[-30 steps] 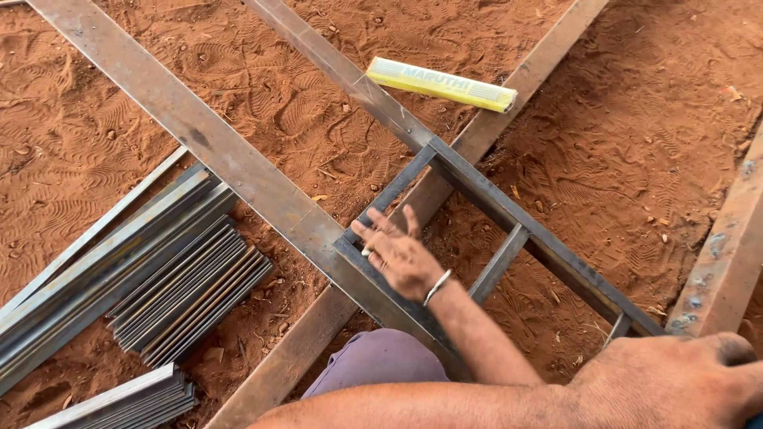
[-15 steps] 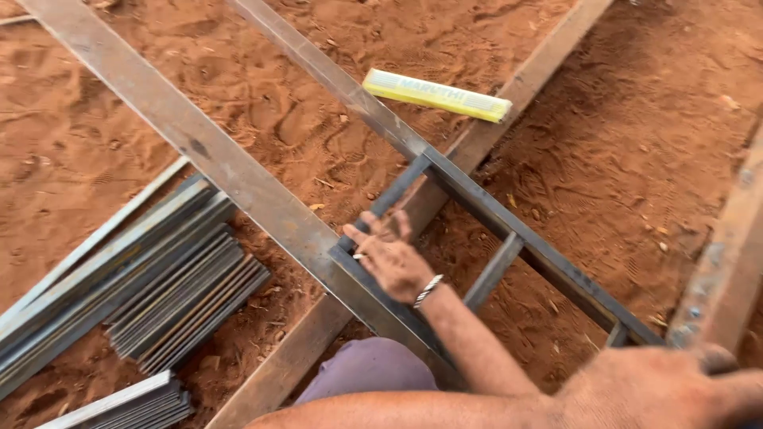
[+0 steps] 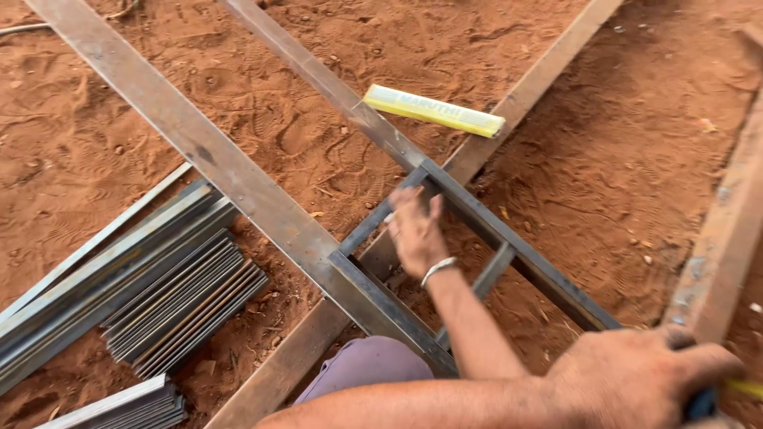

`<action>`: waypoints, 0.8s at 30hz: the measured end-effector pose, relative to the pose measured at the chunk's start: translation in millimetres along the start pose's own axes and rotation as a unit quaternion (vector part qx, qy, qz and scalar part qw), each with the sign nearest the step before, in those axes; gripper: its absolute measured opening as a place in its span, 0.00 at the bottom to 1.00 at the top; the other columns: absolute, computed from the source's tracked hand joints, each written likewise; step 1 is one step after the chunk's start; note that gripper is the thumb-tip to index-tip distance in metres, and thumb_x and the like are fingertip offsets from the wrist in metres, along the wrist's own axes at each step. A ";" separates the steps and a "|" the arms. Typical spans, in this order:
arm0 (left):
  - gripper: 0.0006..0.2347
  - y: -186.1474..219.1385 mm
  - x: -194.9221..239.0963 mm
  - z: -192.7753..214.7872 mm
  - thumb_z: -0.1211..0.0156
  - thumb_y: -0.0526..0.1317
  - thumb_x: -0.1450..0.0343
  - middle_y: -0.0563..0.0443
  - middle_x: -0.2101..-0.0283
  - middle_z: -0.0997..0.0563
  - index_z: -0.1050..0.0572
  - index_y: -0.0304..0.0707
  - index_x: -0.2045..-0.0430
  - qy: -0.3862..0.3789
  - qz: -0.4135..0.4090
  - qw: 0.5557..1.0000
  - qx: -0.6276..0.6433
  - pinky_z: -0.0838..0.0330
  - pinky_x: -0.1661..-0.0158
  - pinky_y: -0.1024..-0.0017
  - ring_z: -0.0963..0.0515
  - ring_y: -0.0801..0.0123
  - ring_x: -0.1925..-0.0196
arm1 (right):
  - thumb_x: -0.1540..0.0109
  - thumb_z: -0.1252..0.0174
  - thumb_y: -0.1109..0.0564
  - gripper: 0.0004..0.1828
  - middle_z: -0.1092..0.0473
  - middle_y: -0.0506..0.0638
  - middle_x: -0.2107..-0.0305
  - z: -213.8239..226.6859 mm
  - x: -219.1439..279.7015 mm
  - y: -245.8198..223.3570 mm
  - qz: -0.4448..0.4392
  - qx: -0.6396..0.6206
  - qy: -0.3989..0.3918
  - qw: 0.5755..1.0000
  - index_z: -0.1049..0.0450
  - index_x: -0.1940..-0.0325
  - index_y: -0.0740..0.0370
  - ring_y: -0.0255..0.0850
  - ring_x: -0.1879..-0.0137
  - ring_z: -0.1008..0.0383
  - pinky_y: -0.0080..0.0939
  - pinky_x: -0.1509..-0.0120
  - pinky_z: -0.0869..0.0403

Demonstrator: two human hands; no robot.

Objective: The person uses a tape measure and a white marker to measure and mark intervals on a metal ladder-like frame. They measure the distance between rungs and mark the frame at regular intervals, then repeat the process on another section of the frame.

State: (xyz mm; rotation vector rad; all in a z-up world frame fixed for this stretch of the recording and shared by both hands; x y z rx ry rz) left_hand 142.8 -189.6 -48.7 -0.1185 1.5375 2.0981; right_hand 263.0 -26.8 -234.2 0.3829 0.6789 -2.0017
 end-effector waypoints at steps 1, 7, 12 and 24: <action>0.24 -2.5 1.4 -6.6 0.50 0.58 0.29 0.38 0.48 0.21 0.32 0.55 0.39 0.008 0.007 1.000 -0.017 0.22 0.47 0.50 0.18 0.47 0.47 | 0.30 0.56 0.60 0.16 0.24 0.62 0.50 -2.1 14.8 -7.0 -0.129 -0.195 -0.065 0.970 0.32 0.41 0.68 0.54 0.39 0.28 0.66 0.30 0.41; 0.25 9.6 -0.2 0.3 0.50 0.59 0.31 0.42 0.51 0.21 0.31 0.53 0.40 0.033 -0.041 0.998 -0.036 0.22 0.47 0.54 0.17 0.52 0.50 | 0.26 0.54 0.56 0.10 0.26 0.53 0.73 44.1 120.0 -50.3 -0.282 -0.601 0.014 0.748 0.31 0.55 0.64 0.48 0.61 0.22 0.52 0.44 0.23; 0.24 44.1 6.3 37.7 0.45 0.57 0.29 0.44 0.49 0.22 0.28 0.51 0.40 0.142 -0.034 0.988 -0.046 0.21 0.48 0.56 0.18 0.55 0.49 | 0.27 0.50 0.54 0.12 0.28 0.55 0.76 100.9 222.5 -29.6 -0.396 -0.562 0.100 0.719 0.32 0.61 0.62 0.48 0.66 0.26 0.48 0.53 0.26; 0.15 17.3 111.3 133.5 0.36 0.48 0.32 0.44 0.61 0.14 0.19 0.39 0.57 0.120 0.092 0.986 -0.071 0.22 0.56 0.66 0.15 0.64 0.59 | 0.34 0.44 0.47 0.09 0.34 0.41 0.78 224.1 171.9 -111.0 -0.441 -0.582 0.188 0.657 0.26 0.58 0.54 0.30 0.78 0.40 0.31 0.77 0.42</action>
Point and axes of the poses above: each hand's wrist, its own x-axis away from the middle knuckle, its own z-axis out of the back of the hand, y = z × x, the point moved 4 cm from there along -x, towards the middle knuckle
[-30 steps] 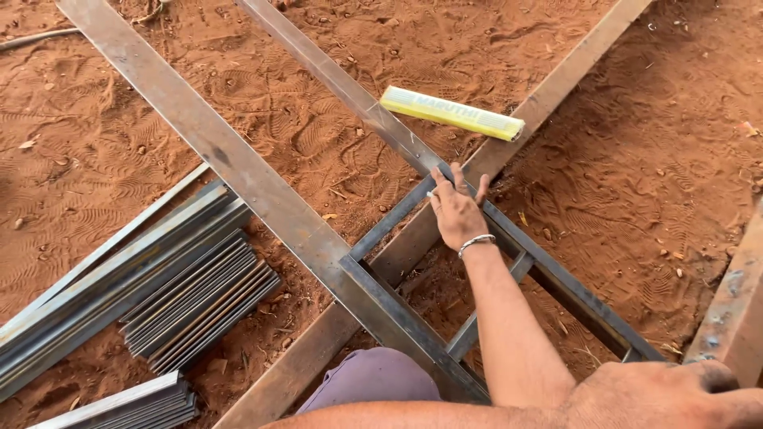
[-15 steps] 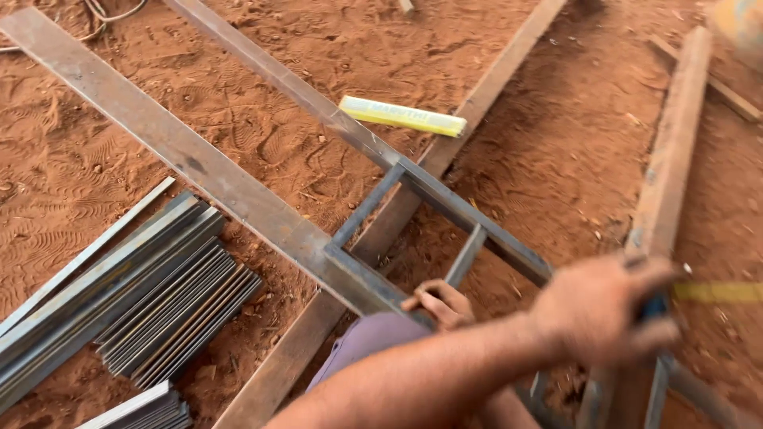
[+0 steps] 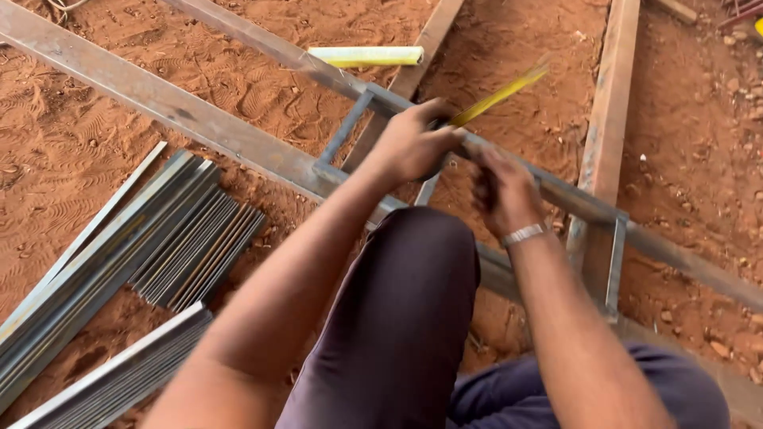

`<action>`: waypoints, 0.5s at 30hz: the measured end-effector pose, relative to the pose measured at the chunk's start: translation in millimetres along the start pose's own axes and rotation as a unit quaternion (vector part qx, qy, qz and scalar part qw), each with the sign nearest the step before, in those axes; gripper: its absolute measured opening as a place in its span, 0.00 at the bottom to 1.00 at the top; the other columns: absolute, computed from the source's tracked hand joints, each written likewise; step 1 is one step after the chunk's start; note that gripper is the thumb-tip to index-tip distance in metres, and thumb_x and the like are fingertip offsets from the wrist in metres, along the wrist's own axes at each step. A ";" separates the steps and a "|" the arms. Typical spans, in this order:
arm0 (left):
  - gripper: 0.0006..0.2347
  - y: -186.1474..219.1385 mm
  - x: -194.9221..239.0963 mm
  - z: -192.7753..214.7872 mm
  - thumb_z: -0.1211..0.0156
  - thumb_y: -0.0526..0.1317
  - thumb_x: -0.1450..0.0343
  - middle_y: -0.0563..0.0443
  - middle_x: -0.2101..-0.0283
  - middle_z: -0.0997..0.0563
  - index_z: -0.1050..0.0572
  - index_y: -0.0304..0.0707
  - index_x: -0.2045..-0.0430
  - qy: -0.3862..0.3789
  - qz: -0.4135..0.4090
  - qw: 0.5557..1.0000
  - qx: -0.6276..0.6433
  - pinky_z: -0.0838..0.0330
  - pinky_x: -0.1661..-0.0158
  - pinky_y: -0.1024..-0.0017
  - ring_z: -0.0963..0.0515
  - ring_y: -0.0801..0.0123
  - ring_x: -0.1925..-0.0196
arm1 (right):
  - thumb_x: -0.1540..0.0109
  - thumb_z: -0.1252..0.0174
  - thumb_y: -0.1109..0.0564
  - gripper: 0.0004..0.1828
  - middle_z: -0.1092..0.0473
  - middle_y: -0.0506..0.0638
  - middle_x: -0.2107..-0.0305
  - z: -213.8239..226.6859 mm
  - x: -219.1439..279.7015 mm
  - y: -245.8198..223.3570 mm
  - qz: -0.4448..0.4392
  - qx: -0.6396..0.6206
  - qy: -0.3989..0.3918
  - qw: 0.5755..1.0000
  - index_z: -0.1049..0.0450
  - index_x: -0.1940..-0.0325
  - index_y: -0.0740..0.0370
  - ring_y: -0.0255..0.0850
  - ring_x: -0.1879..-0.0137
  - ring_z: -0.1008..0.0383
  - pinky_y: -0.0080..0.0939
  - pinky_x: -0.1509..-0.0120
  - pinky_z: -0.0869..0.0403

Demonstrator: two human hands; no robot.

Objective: The person uses a tape measure and a white marker to measure and mark intervals on a metal ladder-like frame. They measure the distance between rungs and mark the frame at regular intervals, then repeat the process on another section of the frame.

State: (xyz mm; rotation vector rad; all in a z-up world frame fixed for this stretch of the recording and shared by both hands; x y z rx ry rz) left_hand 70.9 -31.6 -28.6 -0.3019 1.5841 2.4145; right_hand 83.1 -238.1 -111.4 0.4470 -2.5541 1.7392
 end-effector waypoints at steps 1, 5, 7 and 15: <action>0.14 -12.1 8.7 0.6 0.36 0.47 0.31 0.43 0.61 0.14 0.19 0.39 0.58 -0.005 0.011 1.000 -0.014 0.23 0.54 0.65 0.15 0.63 0.58 | 0.33 0.43 0.49 0.09 0.33 0.41 0.78 -19.1 -0.1 -6.6 0.018 0.040 -0.001 0.999 0.26 0.58 0.55 0.30 0.78 0.41 0.31 0.76 0.42; 0.14 -57.6 37.8 -3.6 0.41 0.47 0.30 0.45 0.64 0.17 0.22 0.38 0.57 -0.069 0.088 0.994 0.020 0.23 0.58 0.65 0.17 0.64 0.63 | 0.33 0.40 0.54 0.07 0.31 0.42 0.76 -49.4 -9.8 -6.7 0.055 0.187 -0.006 0.981 0.23 0.59 0.60 0.28 0.78 0.42 0.29 0.77 0.43; 0.15 -85.6 48.4 -3.9 0.39 0.47 0.29 0.43 0.67 0.18 0.22 0.31 0.62 -0.085 0.132 0.987 0.044 0.25 0.60 0.63 0.21 0.64 0.63 | 0.33 0.40 0.55 0.07 0.30 0.42 0.76 -45.7 -27.1 15.3 0.046 0.204 -0.004 0.978 0.22 0.59 0.61 0.27 0.78 0.41 0.28 0.77 0.43; 0.13 -203.6 99.4 34.4 0.39 0.46 0.31 0.44 0.69 0.18 0.21 0.31 0.66 -0.155 0.323 0.933 -0.040 0.25 0.61 0.64 0.21 0.65 0.66 | 0.32 0.41 0.54 0.09 0.33 0.45 0.72 -8.9 -161.7 64.1 -0.026 0.050 0.087 0.995 0.25 0.57 0.64 0.31 0.79 0.44 0.30 0.80 0.44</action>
Point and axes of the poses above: each hand's wrist, its own x-axis away from the middle knuckle, its own z-axis out of the back of the hand, y = z × x, the point moved 4 cm from there along -x, towards the middle knuckle
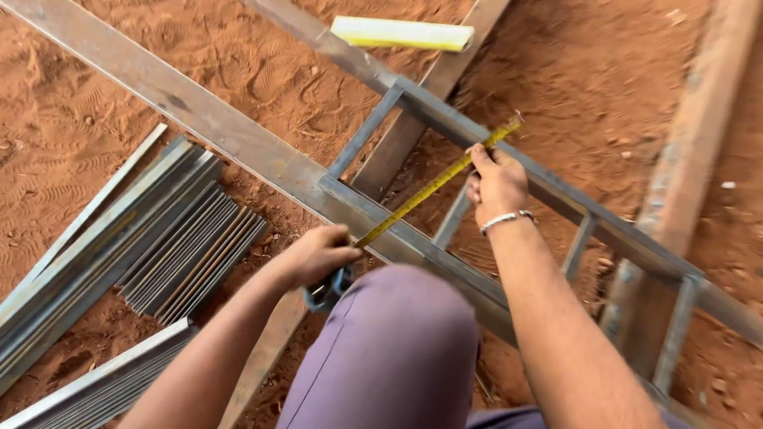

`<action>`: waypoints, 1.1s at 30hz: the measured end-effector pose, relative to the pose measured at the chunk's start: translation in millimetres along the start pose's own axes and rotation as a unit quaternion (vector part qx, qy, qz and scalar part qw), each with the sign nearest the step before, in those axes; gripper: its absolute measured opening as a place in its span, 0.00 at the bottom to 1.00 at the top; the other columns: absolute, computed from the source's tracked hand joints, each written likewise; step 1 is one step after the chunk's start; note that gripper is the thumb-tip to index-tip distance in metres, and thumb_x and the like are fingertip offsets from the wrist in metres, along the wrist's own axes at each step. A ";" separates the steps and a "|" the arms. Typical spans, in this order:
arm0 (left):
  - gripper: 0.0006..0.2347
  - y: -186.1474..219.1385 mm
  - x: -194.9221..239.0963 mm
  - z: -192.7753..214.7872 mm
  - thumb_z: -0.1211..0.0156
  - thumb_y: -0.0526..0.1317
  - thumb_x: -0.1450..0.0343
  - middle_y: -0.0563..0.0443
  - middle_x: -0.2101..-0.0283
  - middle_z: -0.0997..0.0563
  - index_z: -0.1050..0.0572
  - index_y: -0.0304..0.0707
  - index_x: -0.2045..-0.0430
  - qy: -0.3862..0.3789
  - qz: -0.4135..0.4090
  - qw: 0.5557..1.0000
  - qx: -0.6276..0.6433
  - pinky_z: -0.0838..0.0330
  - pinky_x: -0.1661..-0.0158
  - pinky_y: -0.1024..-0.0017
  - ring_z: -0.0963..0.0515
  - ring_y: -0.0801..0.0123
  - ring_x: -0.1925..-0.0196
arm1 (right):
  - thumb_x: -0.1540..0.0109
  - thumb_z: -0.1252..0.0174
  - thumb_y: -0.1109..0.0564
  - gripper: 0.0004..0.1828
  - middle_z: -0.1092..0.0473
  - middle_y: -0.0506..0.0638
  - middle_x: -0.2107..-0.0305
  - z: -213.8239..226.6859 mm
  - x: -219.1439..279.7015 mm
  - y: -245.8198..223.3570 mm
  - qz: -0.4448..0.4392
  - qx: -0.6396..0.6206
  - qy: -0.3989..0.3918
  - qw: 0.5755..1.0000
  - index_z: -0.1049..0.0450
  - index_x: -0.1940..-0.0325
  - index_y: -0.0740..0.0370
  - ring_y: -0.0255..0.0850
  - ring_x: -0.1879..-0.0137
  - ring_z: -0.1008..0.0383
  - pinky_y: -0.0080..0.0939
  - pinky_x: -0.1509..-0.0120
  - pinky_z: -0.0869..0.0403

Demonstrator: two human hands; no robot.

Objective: The person uses a tape measure and a white marker to measure and mark intervals on a metal ladder-like frame. They measure the distance between rungs and mark the frame at regular intervals, then repeat the process on another section of the frame.

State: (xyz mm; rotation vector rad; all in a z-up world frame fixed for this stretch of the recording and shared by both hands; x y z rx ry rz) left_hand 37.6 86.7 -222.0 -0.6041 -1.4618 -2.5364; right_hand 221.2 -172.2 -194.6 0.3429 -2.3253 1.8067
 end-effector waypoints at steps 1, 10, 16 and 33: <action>0.13 -11.3 0.9 -0.5 0.40 0.46 0.30 0.45 0.69 0.18 0.21 0.33 0.65 -0.005 0.017 1.000 0.020 0.25 0.61 0.65 0.20 0.65 0.66 | 0.33 0.42 0.55 0.08 0.32 0.44 0.71 -9.2 -12.6 8.8 -0.019 0.004 -0.006 1.000 0.25 0.57 0.63 0.30 0.79 0.43 0.30 0.80 0.44; 0.13 -34.1 -24.8 23.6 0.45 0.45 0.27 0.41 0.74 0.17 0.21 0.31 0.66 0.065 0.106 0.992 0.039 0.23 0.63 0.63 0.18 0.59 0.70 | 0.32 0.44 0.55 0.09 0.34 0.44 0.73 -97.6 -93.4 96.8 -0.122 0.055 -0.096 0.986 0.25 0.58 0.63 0.29 0.79 0.42 0.29 0.81 0.42; 0.13 -18.6 -48.4 43.3 0.46 0.46 0.28 0.36 0.72 0.18 0.22 0.32 0.68 0.115 0.068 0.991 -0.027 0.24 0.61 0.58 0.17 0.50 0.67 | 0.33 0.42 0.55 0.08 0.33 0.44 0.73 -117.1 -108.6 107.5 -0.142 0.048 -0.090 0.985 0.26 0.61 0.63 0.29 0.80 0.41 0.28 0.80 0.42; 0.12 -10.9 -56.1 53.5 0.43 0.45 0.32 0.41 0.72 0.15 0.16 0.38 0.66 0.146 0.160 0.976 -0.033 0.21 0.60 0.58 0.14 0.55 0.69 | 0.31 0.45 0.56 0.07 0.29 0.45 0.70 -117.2 -117.6 95.9 -0.155 0.008 -0.109 0.982 0.28 0.63 0.59 0.30 0.79 0.41 0.29 0.79 0.41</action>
Point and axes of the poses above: each hand's wrist, its own x-axis away from the middle knuckle, its own z-axis out of the back of the hand, y = z × x, the point moved 4 cm from there along -x, towards the middle knuckle
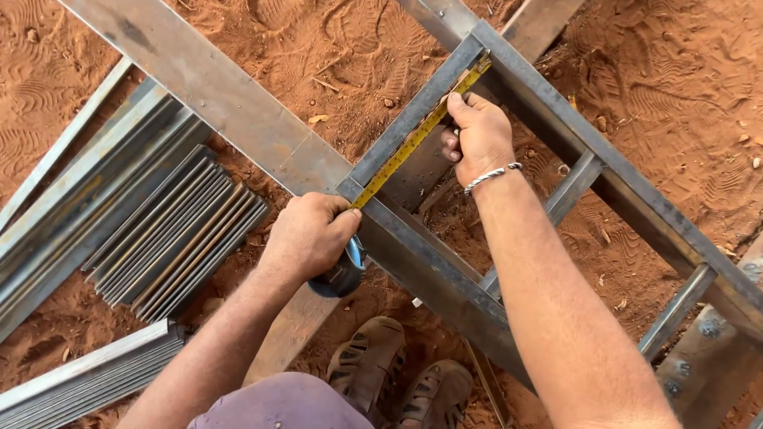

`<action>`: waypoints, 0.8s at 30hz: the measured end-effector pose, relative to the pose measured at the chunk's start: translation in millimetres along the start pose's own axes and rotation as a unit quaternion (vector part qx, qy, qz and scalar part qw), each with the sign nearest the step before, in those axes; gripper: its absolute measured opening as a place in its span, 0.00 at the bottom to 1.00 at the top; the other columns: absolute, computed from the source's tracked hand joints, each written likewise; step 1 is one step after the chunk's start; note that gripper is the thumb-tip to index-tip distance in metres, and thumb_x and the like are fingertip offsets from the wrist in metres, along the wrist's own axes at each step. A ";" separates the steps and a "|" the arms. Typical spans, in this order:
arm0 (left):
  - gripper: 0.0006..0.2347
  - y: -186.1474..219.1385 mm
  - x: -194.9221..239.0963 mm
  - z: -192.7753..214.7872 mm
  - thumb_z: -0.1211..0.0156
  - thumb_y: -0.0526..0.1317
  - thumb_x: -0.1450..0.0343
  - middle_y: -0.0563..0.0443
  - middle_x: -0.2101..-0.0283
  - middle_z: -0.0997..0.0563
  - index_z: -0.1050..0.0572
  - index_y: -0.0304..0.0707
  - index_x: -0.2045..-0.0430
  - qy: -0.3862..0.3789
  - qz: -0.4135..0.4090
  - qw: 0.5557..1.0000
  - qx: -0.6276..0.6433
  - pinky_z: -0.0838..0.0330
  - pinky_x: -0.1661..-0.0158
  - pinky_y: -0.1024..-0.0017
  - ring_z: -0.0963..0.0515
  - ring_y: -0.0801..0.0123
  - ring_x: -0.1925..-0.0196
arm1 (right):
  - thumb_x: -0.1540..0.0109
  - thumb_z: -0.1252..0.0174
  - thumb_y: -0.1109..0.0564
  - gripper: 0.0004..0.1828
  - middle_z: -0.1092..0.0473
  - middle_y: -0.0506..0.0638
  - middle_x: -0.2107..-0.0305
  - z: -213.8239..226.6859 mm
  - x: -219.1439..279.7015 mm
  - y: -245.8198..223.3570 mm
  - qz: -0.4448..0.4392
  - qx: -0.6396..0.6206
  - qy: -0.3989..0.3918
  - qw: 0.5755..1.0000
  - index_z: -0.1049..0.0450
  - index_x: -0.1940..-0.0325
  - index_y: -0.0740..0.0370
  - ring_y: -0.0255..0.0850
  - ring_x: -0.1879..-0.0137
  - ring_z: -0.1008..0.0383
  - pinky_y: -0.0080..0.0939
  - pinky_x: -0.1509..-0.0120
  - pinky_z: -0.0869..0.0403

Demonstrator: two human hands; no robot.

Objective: The person uses a tape measure and a white marker to measure and mark intervals on a metal ladder-like frame. They measure the distance between rungs and mark the frame at regular intervals, then repeat the process on another section of the frame.

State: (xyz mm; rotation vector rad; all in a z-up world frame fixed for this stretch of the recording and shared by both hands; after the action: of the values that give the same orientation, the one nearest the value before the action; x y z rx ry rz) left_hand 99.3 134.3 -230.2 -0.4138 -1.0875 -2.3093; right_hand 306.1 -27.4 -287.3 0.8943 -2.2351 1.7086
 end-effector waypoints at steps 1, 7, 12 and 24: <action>0.12 -0.2 -0.1 -0.2 0.43 0.45 0.32 0.42 0.72 0.15 0.16 0.38 0.66 -0.007 0.011 1.000 0.009 0.21 0.60 0.59 0.14 0.57 0.69 | 0.31 0.45 0.56 0.07 0.29 0.45 0.70 0.2 0.2 -0.3 0.002 0.001 -0.002 1.000 0.28 0.63 0.59 0.30 0.79 0.41 0.29 0.79 0.41; 0.13 -2.4 -0.8 -2.6 0.43 0.45 0.31 0.44 0.72 0.14 0.16 0.40 0.63 -0.016 0.020 1.000 0.011 0.20 0.60 0.61 0.14 0.61 0.70 | 0.31 0.45 0.56 0.07 0.28 0.45 0.69 0.0 -0.2 -2.6 0.011 0.009 -0.009 1.000 0.28 0.63 0.59 0.30 0.79 0.41 0.28 0.78 0.41; 0.12 -2.9 -1.9 -3.1 0.42 0.45 0.32 0.44 0.73 0.14 0.15 0.40 0.64 -0.002 0.003 1.000 0.012 0.20 0.60 0.60 0.14 0.61 0.70 | 0.31 0.43 0.56 0.07 0.32 0.43 0.71 0.1 2.4 -4.7 0.012 0.023 0.008 1.000 0.28 0.64 0.58 0.30 0.79 0.41 0.28 0.78 0.41; 0.12 -1.3 -0.4 -3.8 0.44 0.45 0.31 0.46 0.76 0.15 0.14 0.41 0.66 -0.008 0.022 1.000 0.011 0.20 0.64 0.62 0.16 0.64 0.74 | 0.32 0.43 0.56 0.07 0.30 0.45 0.69 -3.8 9.2 -10.5 0.004 0.035 0.018 0.999 0.28 0.62 0.59 0.28 0.79 0.40 0.26 0.79 0.40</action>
State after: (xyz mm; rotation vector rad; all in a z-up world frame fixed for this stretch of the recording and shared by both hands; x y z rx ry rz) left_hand 98.7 132.2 -233.5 -0.4442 -1.1004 -2.2559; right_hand 303.8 -28.7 -273.1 0.8649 -2.1711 1.8019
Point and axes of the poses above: each hand's wrist, its own x-axis away from the middle knuckle, its own z-axis out of the back of the hand, y = z × x, the point moved 4 cm from there along -x, towards the middle knuckle
